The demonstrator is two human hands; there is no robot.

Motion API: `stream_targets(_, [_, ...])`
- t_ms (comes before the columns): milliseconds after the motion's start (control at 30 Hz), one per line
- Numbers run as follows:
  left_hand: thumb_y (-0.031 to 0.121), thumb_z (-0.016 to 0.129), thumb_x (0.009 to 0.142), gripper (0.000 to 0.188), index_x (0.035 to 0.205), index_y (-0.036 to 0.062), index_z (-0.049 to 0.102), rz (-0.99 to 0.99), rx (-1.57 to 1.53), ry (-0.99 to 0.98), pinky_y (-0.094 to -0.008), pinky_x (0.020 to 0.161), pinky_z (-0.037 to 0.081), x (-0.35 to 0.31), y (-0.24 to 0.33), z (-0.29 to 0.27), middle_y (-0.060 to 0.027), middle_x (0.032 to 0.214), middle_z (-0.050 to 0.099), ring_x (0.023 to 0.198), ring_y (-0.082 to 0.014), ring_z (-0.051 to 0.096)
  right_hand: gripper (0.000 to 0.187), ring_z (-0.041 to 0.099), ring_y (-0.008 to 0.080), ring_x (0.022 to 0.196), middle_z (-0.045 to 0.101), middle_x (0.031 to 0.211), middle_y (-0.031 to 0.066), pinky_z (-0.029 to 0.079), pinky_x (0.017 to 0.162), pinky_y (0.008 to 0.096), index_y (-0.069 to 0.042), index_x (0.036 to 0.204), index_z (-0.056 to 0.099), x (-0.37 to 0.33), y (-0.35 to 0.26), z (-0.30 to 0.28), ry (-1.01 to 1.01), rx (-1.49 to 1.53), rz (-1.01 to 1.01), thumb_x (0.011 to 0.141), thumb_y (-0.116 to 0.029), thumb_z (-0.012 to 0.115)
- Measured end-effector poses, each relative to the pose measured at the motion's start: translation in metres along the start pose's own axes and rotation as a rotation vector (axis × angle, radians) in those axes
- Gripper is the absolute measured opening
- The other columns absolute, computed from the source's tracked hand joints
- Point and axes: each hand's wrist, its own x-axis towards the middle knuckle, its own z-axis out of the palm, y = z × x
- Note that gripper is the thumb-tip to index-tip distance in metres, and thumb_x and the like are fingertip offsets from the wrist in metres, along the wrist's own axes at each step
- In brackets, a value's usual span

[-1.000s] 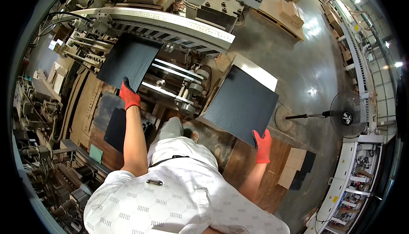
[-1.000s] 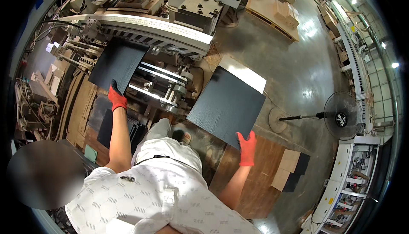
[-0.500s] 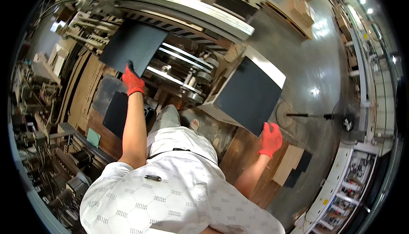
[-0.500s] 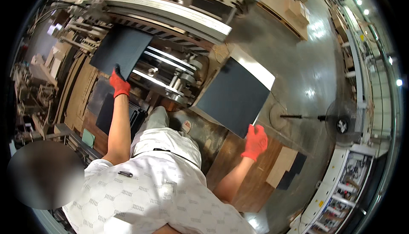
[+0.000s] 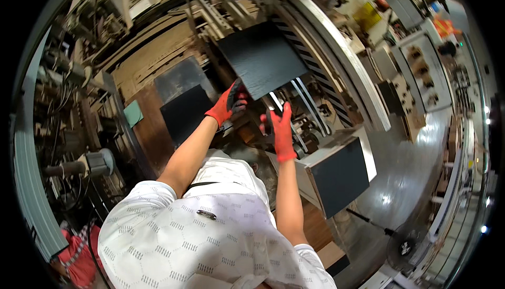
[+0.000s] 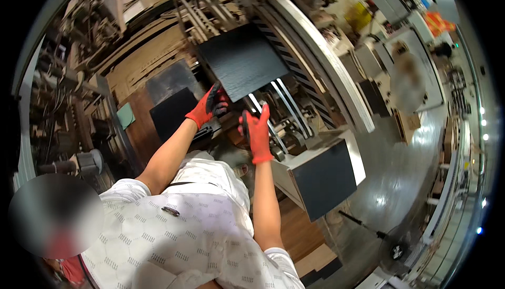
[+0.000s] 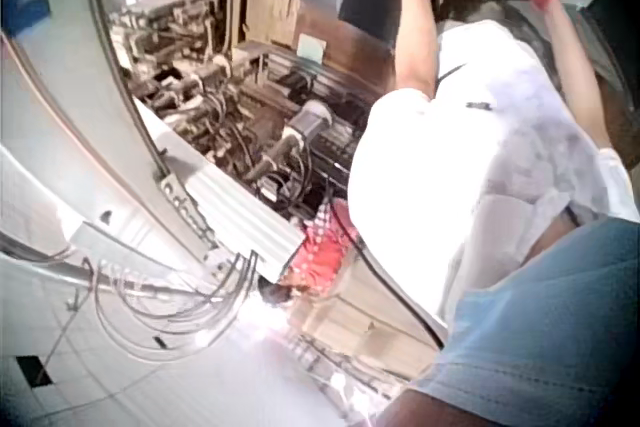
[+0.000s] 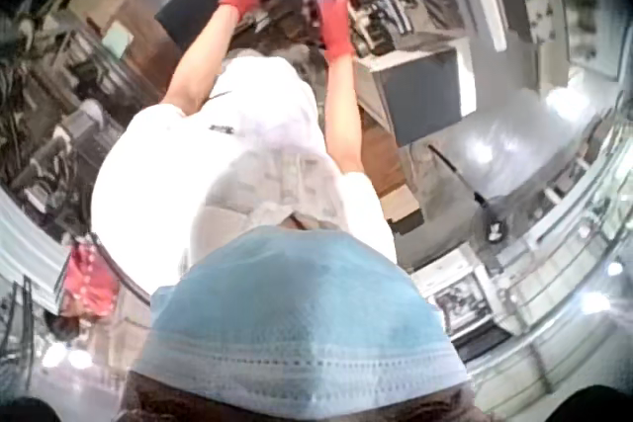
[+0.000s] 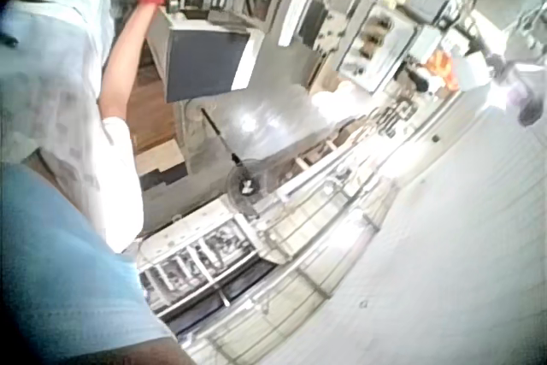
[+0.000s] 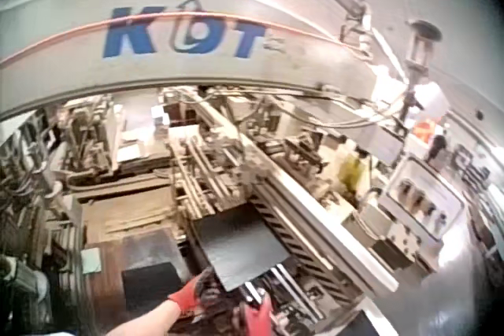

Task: The person places black rectangular panels onto the intake conveyor of a large industrial machine, handling the panels one by one with gloved hands.

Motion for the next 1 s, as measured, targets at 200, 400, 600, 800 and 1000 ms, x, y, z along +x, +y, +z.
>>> stream_targets(200, [0.060,0.056,0.089,0.049,0.110,0.0151,0.056,-0.136,-0.109,0.610,-0.0454,0.078,0.049,-0.029,-0.084,-0.237,-0.0080,0.103,0.065,0.091,-0.0253,0.062,0.059,0.060,0.0196,0.069,0.057,0.114,0.0100,0.053,0.056,0.0328,-0.017,0.139,0.024,0.105,0.030,0.053,0.179,0.229,0.011,0.095,-0.024,0.063])
stream_targets(400, [0.058,0.060,0.086,0.067,0.136,0.0192,0.037,-0.104,-0.045,1.197,-0.0511,0.083,0.047,-0.085,-0.126,-0.286,-0.0160,0.131,0.053,0.106,-0.0320,0.056,0.038,0.056,0.0211,0.055,0.060,0.101,0.0022,0.047,0.046,0.0327,-0.019,0.115,0.043,0.117,0.049,0.037,0.342,0.137,-0.003,0.090,-0.023,0.070])
stream_targets(600, [0.053,0.067,0.084,0.089,0.151,0.0309,0.013,-0.055,0.041,1.439,-0.0486,0.076,0.047,-0.046,-0.177,-0.356,-0.0195,0.128,0.050,0.100,-0.0362,0.053,0.041,0.055,0.0205,0.057,0.058,0.089,0.0047,0.047,0.050,0.0328,-0.016,0.115,0.044,0.108,0.024,0.051,0.311,0.103,0.047,0.088,-0.022,0.074])
stream_targets(800, [0.048,0.072,0.081,0.075,0.140,0.0290,0.030,0.152,-0.192,1.372,-0.0495,0.075,0.046,-0.047,-0.202,-0.380,-0.0137,0.111,0.053,0.093,-0.0320,0.054,0.042,0.055,0.0202,0.063,0.059,0.102,0.0047,0.047,0.053,0.0327,-0.015,0.122,0.045,0.111,0.025,0.055,0.312,0.020,0.095,0.090,-0.025,0.072])
stream_targets(1000, [0.042,0.077,0.078,0.070,0.131,0.0222,0.035,-0.098,-0.317,1.287,-0.0489,0.076,0.050,-0.071,-0.159,-0.320,-0.0135,0.109,0.055,0.087,-0.0322,0.055,0.040,0.054,0.0191,0.067,0.057,0.094,0.0028,0.045,0.057,0.0338,-0.017,0.119,0.051,0.100,0.022,0.057,0.301,0.049,0.027,0.088,-0.030,0.073])
